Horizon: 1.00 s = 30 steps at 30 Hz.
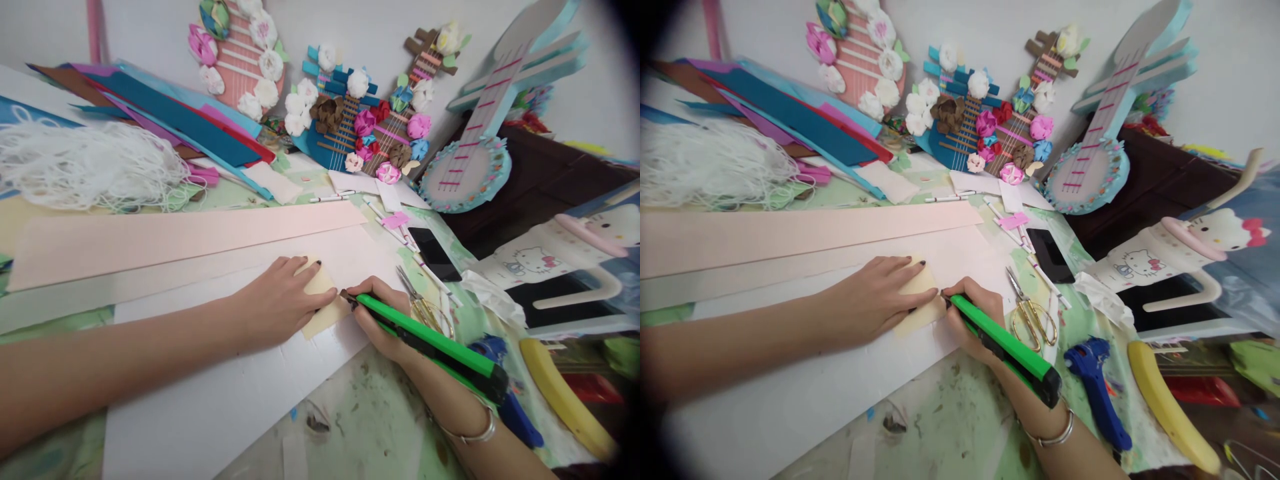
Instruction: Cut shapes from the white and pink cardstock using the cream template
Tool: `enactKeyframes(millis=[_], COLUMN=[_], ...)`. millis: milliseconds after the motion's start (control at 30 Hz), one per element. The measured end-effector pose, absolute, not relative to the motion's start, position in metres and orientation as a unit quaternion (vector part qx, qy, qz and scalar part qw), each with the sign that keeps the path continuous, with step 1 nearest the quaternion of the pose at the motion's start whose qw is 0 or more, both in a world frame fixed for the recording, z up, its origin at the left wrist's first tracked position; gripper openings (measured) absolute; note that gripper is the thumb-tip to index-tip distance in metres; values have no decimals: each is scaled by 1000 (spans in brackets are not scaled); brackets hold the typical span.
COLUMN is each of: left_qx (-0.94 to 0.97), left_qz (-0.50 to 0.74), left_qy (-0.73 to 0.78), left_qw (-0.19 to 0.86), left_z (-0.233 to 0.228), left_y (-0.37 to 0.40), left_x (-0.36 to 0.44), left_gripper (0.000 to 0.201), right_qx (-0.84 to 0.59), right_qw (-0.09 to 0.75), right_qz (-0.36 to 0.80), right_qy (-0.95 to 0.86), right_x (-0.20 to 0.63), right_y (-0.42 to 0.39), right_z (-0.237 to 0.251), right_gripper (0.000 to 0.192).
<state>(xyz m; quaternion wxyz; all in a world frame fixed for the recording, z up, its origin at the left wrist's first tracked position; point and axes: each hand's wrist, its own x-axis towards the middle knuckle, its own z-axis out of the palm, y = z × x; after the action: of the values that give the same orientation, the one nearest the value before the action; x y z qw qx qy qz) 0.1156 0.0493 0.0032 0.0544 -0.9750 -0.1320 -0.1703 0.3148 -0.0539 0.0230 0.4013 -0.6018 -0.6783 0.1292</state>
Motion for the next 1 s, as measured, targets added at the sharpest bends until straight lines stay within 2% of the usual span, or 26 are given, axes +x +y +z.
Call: enactKeyframes(millis=[1000], left_qx=[-983], left_qz=[-124], left_qy=[-127], left_qw=[48], left_z=[8], left_y=[48], left_x=[113], left_gripper=[37], right_qx=[-611], right_qw=[377], right_qz=[112], right_qy=[-687], right_x=[309], right_y=[-58], right_z=[34], right_gripper=[14])
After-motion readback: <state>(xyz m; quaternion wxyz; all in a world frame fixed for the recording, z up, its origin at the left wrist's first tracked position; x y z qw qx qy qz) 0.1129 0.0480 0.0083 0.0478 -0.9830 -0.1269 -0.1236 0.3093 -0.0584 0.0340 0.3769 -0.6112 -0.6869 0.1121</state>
